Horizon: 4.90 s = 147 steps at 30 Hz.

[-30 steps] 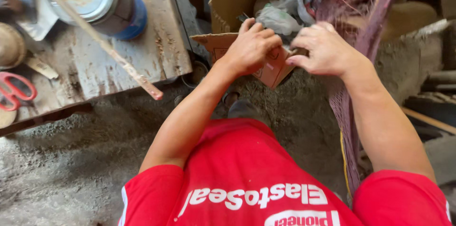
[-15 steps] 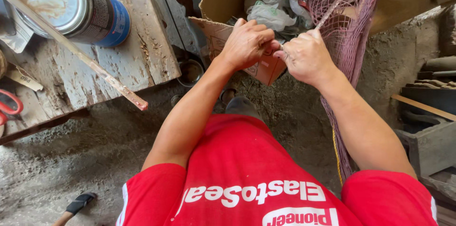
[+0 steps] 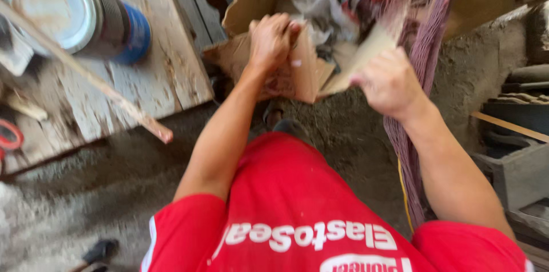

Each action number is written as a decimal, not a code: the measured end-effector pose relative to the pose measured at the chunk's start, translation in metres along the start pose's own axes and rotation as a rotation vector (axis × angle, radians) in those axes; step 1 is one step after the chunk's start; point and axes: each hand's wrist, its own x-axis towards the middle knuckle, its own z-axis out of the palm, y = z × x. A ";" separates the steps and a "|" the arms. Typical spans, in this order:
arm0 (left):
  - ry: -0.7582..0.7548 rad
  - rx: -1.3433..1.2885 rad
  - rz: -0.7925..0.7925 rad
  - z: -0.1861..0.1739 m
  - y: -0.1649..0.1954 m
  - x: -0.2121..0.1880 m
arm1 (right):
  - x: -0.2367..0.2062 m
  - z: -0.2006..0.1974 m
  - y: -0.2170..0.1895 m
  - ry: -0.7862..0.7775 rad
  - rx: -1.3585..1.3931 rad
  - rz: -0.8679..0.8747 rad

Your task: The person picks up a round turned wooden furniture part from a workbench and holds it while walking through the workshop. They cut a piece of cardboard with scissors, pour liquid from a bottle onto the cardboard, and continue cutting the cardboard around the wooden piece, trimming it to shape.

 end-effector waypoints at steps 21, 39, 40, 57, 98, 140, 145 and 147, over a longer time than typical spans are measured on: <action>-0.155 -0.022 0.549 -0.154 0.065 -0.155 | 0.043 0.022 0.023 0.097 0.102 0.141; 0.216 -0.415 -0.402 -0.070 -0.054 -0.247 | 0.095 0.083 -0.091 -0.187 -0.485 -0.375; 0.197 -0.418 -0.420 -0.070 -0.058 -0.248 | 0.096 0.092 -0.091 -0.193 -0.443 -0.351; 0.129 0.439 0.090 -0.099 0.040 -0.185 | 0.125 0.165 -0.036 -0.458 -0.345 -0.472; -0.031 0.001 -0.758 -0.100 -0.135 -0.229 | 0.102 0.112 -0.030 0.029 -0.102 0.803; -0.335 0.283 -0.708 -0.167 -0.136 -0.283 | 0.122 0.191 0.085 -0.270 0.328 0.914; -0.434 0.277 -0.776 -0.158 -0.135 -0.291 | 0.113 0.182 0.100 -0.317 0.849 1.106; -0.436 0.277 -0.808 -0.153 -0.135 -0.292 | 0.109 0.181 0.109 -0.464 0.538 1.125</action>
